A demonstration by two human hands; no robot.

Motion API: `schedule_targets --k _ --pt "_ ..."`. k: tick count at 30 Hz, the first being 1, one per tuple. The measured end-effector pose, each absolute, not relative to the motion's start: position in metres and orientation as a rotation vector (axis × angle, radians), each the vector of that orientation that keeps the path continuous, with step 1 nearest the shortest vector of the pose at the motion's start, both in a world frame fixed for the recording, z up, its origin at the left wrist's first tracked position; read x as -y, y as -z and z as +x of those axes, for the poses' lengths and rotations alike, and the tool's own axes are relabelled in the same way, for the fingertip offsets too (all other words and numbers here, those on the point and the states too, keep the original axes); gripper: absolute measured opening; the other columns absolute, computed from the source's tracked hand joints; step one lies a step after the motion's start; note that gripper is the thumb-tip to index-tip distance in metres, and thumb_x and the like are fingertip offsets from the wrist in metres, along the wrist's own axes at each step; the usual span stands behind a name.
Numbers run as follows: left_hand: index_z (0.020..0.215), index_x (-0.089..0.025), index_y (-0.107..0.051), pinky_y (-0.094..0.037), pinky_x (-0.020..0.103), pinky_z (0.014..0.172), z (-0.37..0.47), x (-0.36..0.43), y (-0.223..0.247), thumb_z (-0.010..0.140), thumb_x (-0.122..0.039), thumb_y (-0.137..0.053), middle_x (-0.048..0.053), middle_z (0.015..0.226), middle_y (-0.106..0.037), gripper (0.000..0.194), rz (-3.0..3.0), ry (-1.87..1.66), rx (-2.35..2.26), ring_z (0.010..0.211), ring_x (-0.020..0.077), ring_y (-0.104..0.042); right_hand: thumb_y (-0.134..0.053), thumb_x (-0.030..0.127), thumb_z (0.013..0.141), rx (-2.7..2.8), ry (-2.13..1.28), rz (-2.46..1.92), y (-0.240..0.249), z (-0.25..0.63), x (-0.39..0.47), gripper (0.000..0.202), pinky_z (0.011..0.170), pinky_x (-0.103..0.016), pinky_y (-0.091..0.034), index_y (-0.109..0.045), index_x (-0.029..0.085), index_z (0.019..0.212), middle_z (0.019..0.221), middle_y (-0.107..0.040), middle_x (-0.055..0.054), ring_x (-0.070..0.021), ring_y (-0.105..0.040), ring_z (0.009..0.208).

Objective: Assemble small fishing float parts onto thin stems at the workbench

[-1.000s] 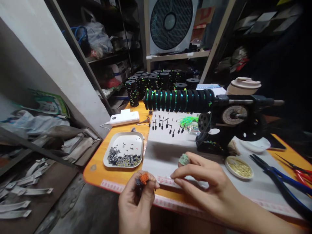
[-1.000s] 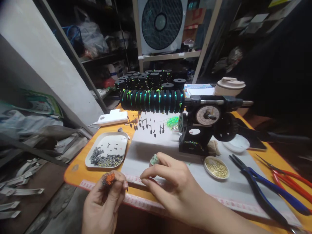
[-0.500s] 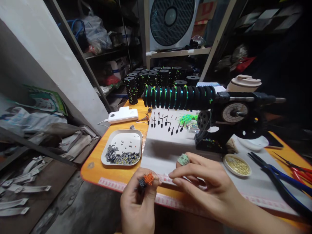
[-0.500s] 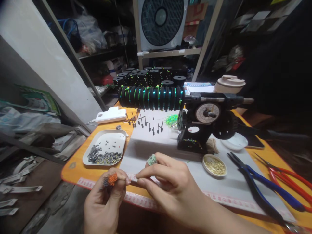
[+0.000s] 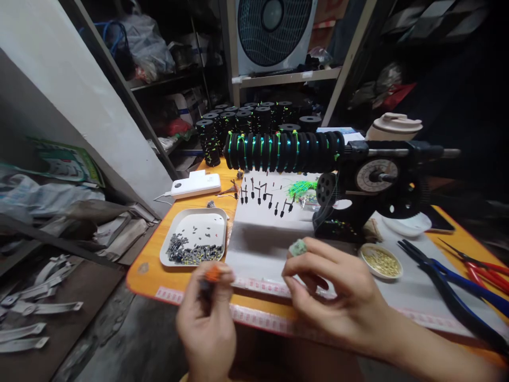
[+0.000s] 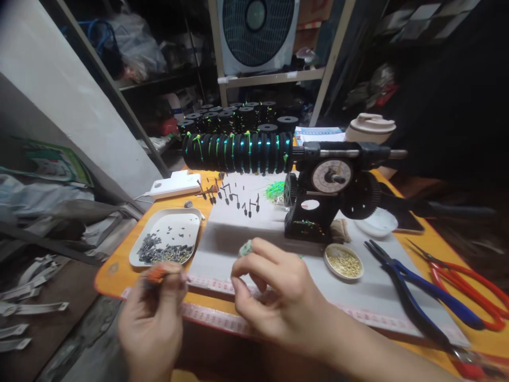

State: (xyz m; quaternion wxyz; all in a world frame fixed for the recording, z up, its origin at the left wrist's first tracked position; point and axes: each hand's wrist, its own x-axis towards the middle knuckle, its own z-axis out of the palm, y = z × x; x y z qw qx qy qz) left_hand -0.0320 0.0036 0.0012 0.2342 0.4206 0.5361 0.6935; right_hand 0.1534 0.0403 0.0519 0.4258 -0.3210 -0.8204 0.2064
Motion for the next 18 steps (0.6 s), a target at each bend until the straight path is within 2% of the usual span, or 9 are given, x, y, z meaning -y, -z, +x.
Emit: schedule_targets --k 2,5,7,9,11,14,16,18 --pt "0.09 -0.025 -0.069 -0.052 0.018 0.069 -0.044 -0.008 -0.002 0.089 -0.022 -0.068 -0.002 0.081 -0.07 0.003 1.228 -1.872 -1.568 0.075 0.0125 -0.066 -0.057 0.006 0.087 2.036 -0.501 -0.817 -0.053 0.156 -0.042 0.012 0.054 -0.023 -0.037 -0.061 0.016 0.083 0.07 -0.048 0.001 -0.0101 -0.047 0.06" --pt "0.091 -0.025 -0.07 -0.052 0.022 0.074 -0.051 -0.013 -0.006 0.092 -0.017 -0.062 -0.001 0.087 -0.07 0.011 1.641 -1.429 -1.506 0.081 0.0144 -0.066 -0.055 0.006 0.088 2.057 -0.531 -0.781 -0.056 0.158 -0.043 0.012 0.056 -0.023 -0.037 -0.059 0.017 0.085 0.071 -0.049 0.001 -0.0103 -0.047 0.062" --pt "0.102 -0.026 -0.07 -0.052 0.027 0.081 -0.049 -0.014 -0.008 0.093 -0.017 -0.059 0.003 0.101 -0.07 0.017 1.811 -1.186 -1.438 0.093 0.0177 -0.067 -0.055 0.007 0.087 2.062 -0.566 -0.774 -0.058 0.158 -0.042 0.012 0.055 -0.023 -0.036 -0.058 0.018 0.085 0.07 -0.049 0.002 -0.01 -0.046 0.061" --pt "0.116 -0.028 -0.066 -0.05 0.031 0.088 -0.045 -0.013 -0.011 0.093 -0.019 -0.059 0.006 0.118 -0.065 0.026 1.822 -1.138 -1.469 0.104 0.0209 -0.064 -0.056 0.008 0.087 2.053 -0.597 -0.805 -0.06 0.157 -0.041 0.011 0.055 -0.022 -0.036 -0.06 0.018 0.082 0.07 -0.05 0.002 -0.0103 -0.046 0.062" --pt "0.122 -0.028 -0.06 -0.049 0.032 0.088 -0.041 -0.01 -0.014 0.094 -0.024 -0.06 0.007 0.124 -0.06 0.029 1.665 -1.207 -1.481 0.105 0.0211 -0.062 -0.059 0.012 0.087 2.046 -0.613 -0.86 -0.061 0.156 -0.041 0.011 0.054 -0.023 -0.037 -0.065 0.019 0.081 0.07 -0.051 0.001 -0.0117 -0.048 0.063" --pt "0.11 -0.025 -0.059 -0.047 0.025 0.071 -0.033 -0.004 -0.019 0.098 -0.032 -0.055 0.004 0.106 -0.063 0.015 1.273 -1.325 -1.258 0.078 0.0132 -0.059 -0.063 0.018 0.088 2.023 -0.618 -0.91 -0.058 0.154 -0.041 0.012 0.059 -0.026 -0.042 -0.071 0.022 0.08 0.066 -0.053 0.001 -0.0144 -0.051 0.066" --pt "0.102 -0.022 -0.061 -0.041 0.022 0.062 -0.025 -0.001 -0.021 0.099 -0.036 -0.054 0.0 0.087 -0.061 0.016 1.056 -1.341 -1.037 0.062 0.0091 -0.049 -0.064 0.02 0.09 1.993 -0.639 -0.915 -0.055 0.153 -0.041 0.012 0.075 -0.033 -0.048 -0.073 0.024 0.083 0.065 -0.059 0.002 -0.0148 -0.053 0.065" --pt "0.095 -0.02 -0.062 -0.038 0.022 0.059 -0.016 0.001 -0.022 0.097 -0.037 -0.058 -0.003 0.073 -0.056 0.018 0.917 -1.325 -0.882 0.057 0.0077 -0.045 -0.064 0.022 0.091 1.952 -0.664 -0.911 -0.052 0.152 -0.041 0.011 0.093 -0.041 -0.045 -0.072 0.024 0.084 0.067 -0.065 0.002 -0.0144 -0.055 0.065"
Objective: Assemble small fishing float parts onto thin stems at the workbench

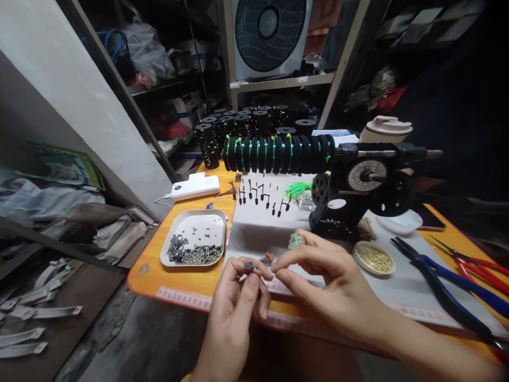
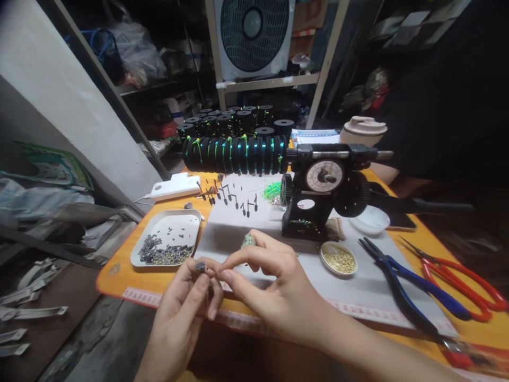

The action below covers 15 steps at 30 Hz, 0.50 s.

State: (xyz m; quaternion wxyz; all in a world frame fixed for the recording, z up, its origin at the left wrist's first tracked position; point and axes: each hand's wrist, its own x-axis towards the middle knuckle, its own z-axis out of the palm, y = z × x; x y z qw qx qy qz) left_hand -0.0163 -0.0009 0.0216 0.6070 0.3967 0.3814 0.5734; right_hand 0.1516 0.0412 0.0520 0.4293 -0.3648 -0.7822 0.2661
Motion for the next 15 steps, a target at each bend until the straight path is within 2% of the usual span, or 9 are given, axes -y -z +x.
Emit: schedule_targets --k 2,4,6,10,15 --pt "0.09 -0.019 -0.061 -0.037 0.021 0.058 -0.008 0.002 -0.021 0.094 -0.038 -0.065 -0.004 0.067 -0.052 0.02 0.828 -1.324 -0.83 0.057 0.0076 -0.045 -0.065 0.023 0.092 1.917 -0.676 -0.912 -0.05 0.15 -0.042 0.011 0.092 -0.04 -0.047 -0.073 0.023 0.085 0.067 -0.066 0.002 -0.0148 -0.056 0.066" --pt "0.086 -0.019 -0.059 -0.037 0.02 0.057 -0.001 0.002 -0.019 0.091 -0.04 -0.069 -0.004 0.067 -0.053 0.024 0.786 -1.337 -0.834 0.057 0.0074 -0.046 -0.066 0.022 0.091 1.888 -0.68 -0.911 -0.05 0.149 -0.042 0.011 0.074 -0.032 -0.05 -0.075 0.023 0.085 0.065 -0.063 0.001 -0.0149 -0.055 0.066" --pt "0.083 -0.019 -0.057 -0.038 0.019 0.056 0.003 0.002 -0.018 0.09 -0.04 -0.07 -0.004 0.066 -0.054 0.025 0.785 -1.352 -0.879 0.057 0.0073 -0.047 -0.066 0.021 0.09 1.88 -0.673 -0.899 -0.051 0.149 -0.042 0.012 0.06 -0.027 -0.045 -0.077 0.024 0.086 0.064 -0.061 0.001 -0.0141 -0.054 0.064" --pt "0.08 -0.02 -0.06 -0.042 0.017 0.059 0.009 0.004 -0.016 0.088 -0.038 -0.072 -0.003 0.072 -0.058 0.024 0.842 -1.432 -1.005 0.062 0.0083 -0.049 -0.065 0.016 0.088 1.923 -0.606 -0.897 -0.051 0.148 -0.04 0.011 0.065 -0.03 -0.046 -0.074 0.021 0.082 0.061 -0.059 0.002 -0.0142 -0.053 0.063" --pt "0.082 -0.02 -0.062 -0.04 0.016 0.054 0.01 0.005 -0.012 0.089 -0.034 -0.072 -0.003 0.074 -0.055 0.018 0.793 -1.583 -0.965 0.058 0.0066 -0.045 -0.063 0.016 0.091 1.976 -0.596 -0.85 -0.051 0.152 -0.039 0.013 0.059 -0.027 -0.043 -0.074 0.02 0.088 0.068 -0.061 -0.001 -0.0146 -0.052 0.065"
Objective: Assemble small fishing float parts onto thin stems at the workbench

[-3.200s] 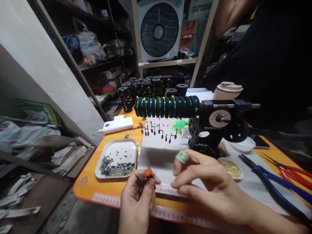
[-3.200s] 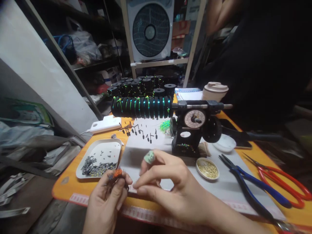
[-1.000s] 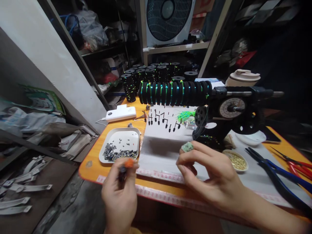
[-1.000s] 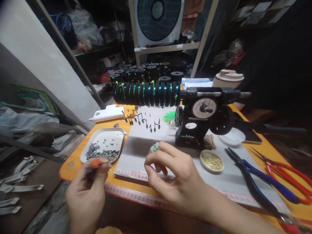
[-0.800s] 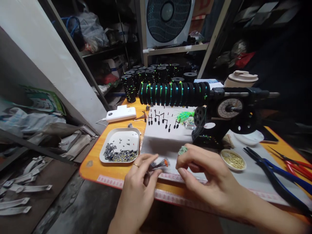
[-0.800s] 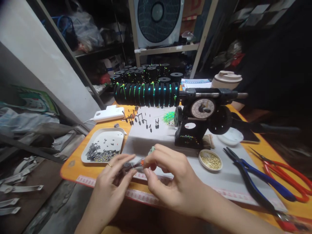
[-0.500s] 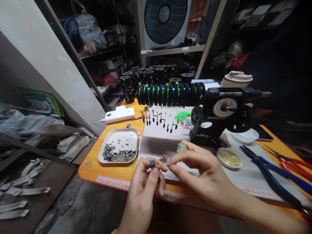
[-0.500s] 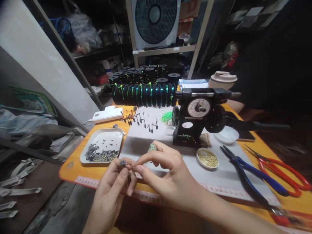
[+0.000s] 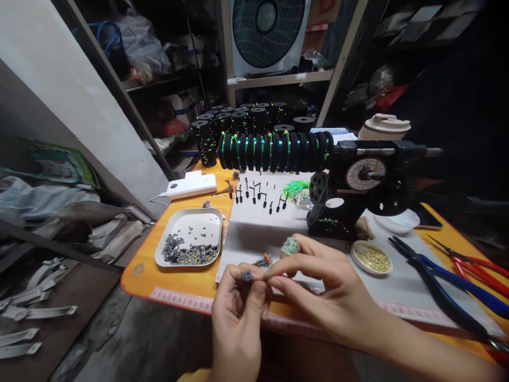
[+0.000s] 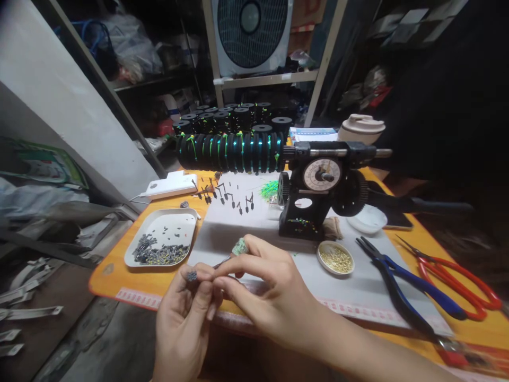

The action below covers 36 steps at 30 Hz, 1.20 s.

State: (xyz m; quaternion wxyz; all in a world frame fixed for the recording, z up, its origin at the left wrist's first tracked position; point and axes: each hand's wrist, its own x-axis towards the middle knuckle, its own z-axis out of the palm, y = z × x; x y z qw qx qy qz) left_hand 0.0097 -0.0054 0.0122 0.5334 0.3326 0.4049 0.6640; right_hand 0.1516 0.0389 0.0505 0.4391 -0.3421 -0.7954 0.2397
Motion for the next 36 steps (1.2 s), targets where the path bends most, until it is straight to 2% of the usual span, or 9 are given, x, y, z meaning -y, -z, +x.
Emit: schedule_targets --k 4,11,20,26,29,32,36 --pt "0.078 -0.021 -0.062 -0.04 0.016 0.055 0.005 0.006 -0.011 0.088 -0.028 -0.073 -0.002 0.076 -0.055 0.016 0.824 -1.712 -0.964 0.064 0.0089 -0.05 -0.064 0.012 0.089 2.017 -0.51 -0.82 -0.052 0.155 -0.041 0.013 0.058 -0.027 -0.04 -0.075 0.019 0.09 0.07 -0.056 -0.002 -0.0149 -0.05 0.066" --pt "0.079 -0.022 -0.063 -0.035 0.019 0.051 -0.001 0.006 -0.007 0.09 -0.023 -0.069 -0.001 0.073 -0.056 0.012 0.914 -1.796 -0.975 0.06 0.0098 -0.046 -0.062 0.01 0.089 2.083 -0.505 -0.822 -0.051 0.153 -0.042 0.015 0.054 -0.025 -0.037 -0.074 0.018 0.091 0.07 -0.049 -0.001 -0.0145 -0.048 0.065" --pt "0.079 -0.022 -0.063 -0.036 0.018 0.052 -0.001 0.003 -0.005 0.091 -0.026 -0.069 -0.001 0.073 -0.056 0.014 0.89 -1.775 -0.951 0.063 0.0096 -0.049 -0.062 0.012 0.089 2.065 -0.499 -0.796 -0.052 0.151 -0.041 0.014 0.052 -0.025 -0.037 -0.075 0.018 0.089 0.069 -0.05 -0.002 -0.0139 -0.048 0.063" --pt "0.078 -0.021 -0.061 -0.038 0.021 0.053 0.003 0.006 -0.003 0.088 -0.028 -0.072 -0.001 0.075 -0.057 0.016 0.905 -1.689 -1.008 0.058 0.0096 -0.046 -0.064 0.017 0.092 2.046 -0.553 -0.805 -0.051 0.153 -0.041 0.015 0.051 -0.025 -0.039 -0.077 0.022 0.091 0.065 -0.055 -0.001 -0.014 -0.049 0.06" --pt "0.079 -0.021 -0.061 -0.041 0.022 0.056 0.006 0.007 -0.005 0.088 -0.03 -0.071 0.002 0.082 -0.059 0.017 0.905 -1.691 -1.063 0.065 0.0119 -0.053 -0.062 0.016 0.092 2.064 -0.52 -0.797 -0.05 0.151 -0.04 0.015 0.051 -0.025 -0.039 -0.076 0.021 0.09 0.066 -0.054 -0.002 -0.014 -0.05 0.06" --pt "0.086 -0.021 -0.061 -0.046 0.022 0.063 0.01 0.006 -0.006 0.09 -0.03 -0.068 0.003 0.089 -0.061 0.012 0.894 -1.763 -1.119 0.075 0.0145 -0.06 -0.058 0.012 0.09 2.15 -0.376 -0.767 -0.046 0.148 -0.036 0.015 0.049 -0.025 -0.037 -0.071 0.018 0.086 0.067 -0.052 -0.001 -0.0136 -0.05 0.058" --pt "0.093 -0.023 -0.064 -0.047 0.021 0.063 0.005 0.002 -0.005 0.091 -0.022 -0.067 0.001 0.084 -0.062 0.003 1.015 -1.997 -1.219 0.073 0.0137 -0.058 -0.051 0.008 0.093 2.293 -0.009 -0.594 -0.043 0.147 -0.032 0.016 0.051 -0.031 -0.037 -0.064 0.017 0.093 0.068 -0.055 -0.002 -0.0156 -0.049 0.057"
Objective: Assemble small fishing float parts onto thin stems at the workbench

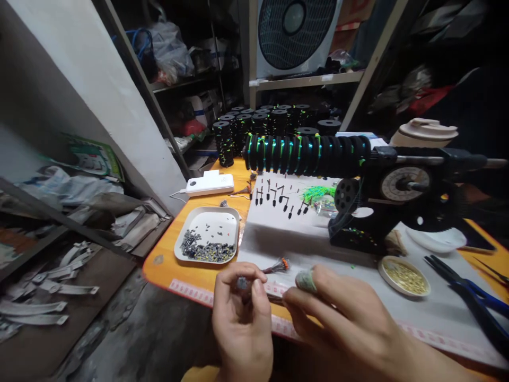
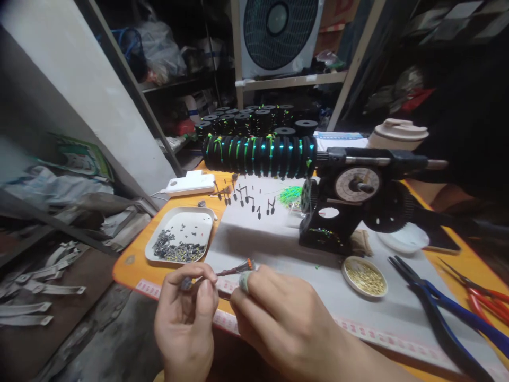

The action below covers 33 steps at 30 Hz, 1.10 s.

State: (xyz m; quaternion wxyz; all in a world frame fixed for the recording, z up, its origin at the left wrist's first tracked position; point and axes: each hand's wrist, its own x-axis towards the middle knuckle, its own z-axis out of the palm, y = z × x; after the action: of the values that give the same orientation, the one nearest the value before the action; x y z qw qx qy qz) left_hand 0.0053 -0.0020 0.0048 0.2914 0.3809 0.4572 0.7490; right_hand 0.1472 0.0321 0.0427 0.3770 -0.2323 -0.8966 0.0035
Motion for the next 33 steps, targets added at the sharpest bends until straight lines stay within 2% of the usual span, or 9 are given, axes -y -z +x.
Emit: schedule_targets --k 5,8,10,12,15,18,23,28,33 --pt "0.084 -0.021 -0.07 -0.045 0.018 0.056 -0.039 -0.004 -0.014 0.093 -0.016 -0.063 0.0 0.084 -0.067 0.012 1.051 -2.352 -1.24 0.067 0.0111 -0.056 -0.048 0.006 0.093 2.283 0.075 -0.595 -0.045 0.154 -0.033 0.023 0.053 -0.033 -0.044 -0.058 0.02 0.109 0.067 -0.058 -0.003 -0.0193 -0.056 0.059" --pt "0.087 -0.019 -0.071 -0.048 0.023 0.062 -0.085 -0.01 -0.024 0.092 -0.02 -0.065 0.001 0.082 -0.073 0.008 1.082 -2.323 -1.413 0.06 0.0105 -0.055 -0.05 0.011 0.092 2.309 -0.001 -0.657 -0.041 0.156 -0.032 0.02 0.052 -0.03 -0.047 -0.058 0.021 0.108 0.076 -0.063 -0.006 -0.0198 -0.061 0.063" --pt "0.092 -0.021 -0.072 -0.051 0.025 0.071 -0.115 -0.016 -0.028 0.092 -0.024 -0.066 0.0 0.077 -0.073 0.007 1.164 -2.19 -1.512 0.068 0.013 -0.063 -0.052 0.012 0.091 2.304 -0.051 -0.675 -0.037 0.155 -0.032 0.018 0.053 -0.029 -0.049 -0.058 0.023 0.103 0.079 -0.064 -0.006 -0.0193 -0.062 0.063" --pt "0.099 -0.021 -0.071 -0.052 0.032 0.084 -0.141 -0.024 -0.033 0.096 -0.027 -0.06 0.0 0.078 -0.07 0.013 1.33 -1.956 -1.575 0.081 0.0176 -0.069 -0.052 0.012 0.089 2.256 -0.077 -0.69 -0.036 0.154 -0.032 0.016 0.055 -0.03 -0.05 -0.056 0.024 0.098 0.077 -0.063 -0.006 -0.0204 -0.063 0.065" --pt "0.107 -0.019 -0.069 -0.052 0.031 0.076 -0.164 -0.04 -0.041 0.1 -0.026 -0.048 0.0 0.072 -0.065 0.023 1.687 -1.485 -1.705 0.075 0.0178 -0.068 -0.053 0.013 0.088 2.259 -0.12 -0.675 -0.039 0.151 -0.035 0.014 0.052 -0.031 -0.047 -0.055 0.025 0.094 0.07 -0.059 -0.004 -0.0221 -0.062 0.065" --pt "0.106 -0.019 -0.072 -0.046 0.028 0.063 -0.165 -0.058 -0.051 0.096 -0.02 -0.048 -0.001 0.069 -0.063 0.026 1.852 -1.112 -1.696 0.063 0.0164 -0.061 -0.05 0.009 0.088 2.251 -0.131 -0.685 -0.043 0.147 -0.036 0.018 0.048 -0.03 -0.04 -0.054 0.026 0.091 0.062 -0.051 -0.001 -0.0209 -0.058 0.06" --pt "0.084 -0.018 -0.076 -0.042 0.031 0.07 -0.15 -0.083 -0.058 0.084 -0.015 -0.061 0.003 0.078 -0.068 0.015 2.051 -0.626 -1.574 0.075 0.0205 -0.061 -0.049 0.009 0.09 2.222 -0.179 -0.707 -0.043 0.143 -0.037 0.017 0.048 -0.029 -0.038 -0.055 0.025 0.09 0.062 -0.049 0.0 -0.0192 -0.056 0.058" --pt "0.073 -0.019 -0.074 -0.041 0.031 0.069 -0.146 -0.096 -0.057 0.079 -0.014 -0.064 0.004 0.075 -0.07 0.013 2.06 -0.446 -1.514 0.071 0.021 -0.061 -0.049 0.009 0.09 2.188 -0.197 -0.688 -0.041 0.145 -0.039 0.017 0.046 -0.029 -0.038 -0.058 0.024 0.09 0.062 -0.051 -0.001 -0.0185 -0.054 0.055" --pt "0.071 -0.019 -0.072 -0.044 0.03 0.069 -0.146 -0.094 -0.059 0.078 -0.015 -0.067 0.004 0.075 -0.072 0.01 1.91 -0.609 -1.539 0.073 0.0212 -0.063 -0.051 0.011 0.091 2.238 -0.264 -0.694 -0.038 0.148 -0.042 0.016 0.046 -0.026 -0.039 -0.062 0.022 0.09 0.067 -0.052 -0.001 -0.0154 -0.053 0.055"
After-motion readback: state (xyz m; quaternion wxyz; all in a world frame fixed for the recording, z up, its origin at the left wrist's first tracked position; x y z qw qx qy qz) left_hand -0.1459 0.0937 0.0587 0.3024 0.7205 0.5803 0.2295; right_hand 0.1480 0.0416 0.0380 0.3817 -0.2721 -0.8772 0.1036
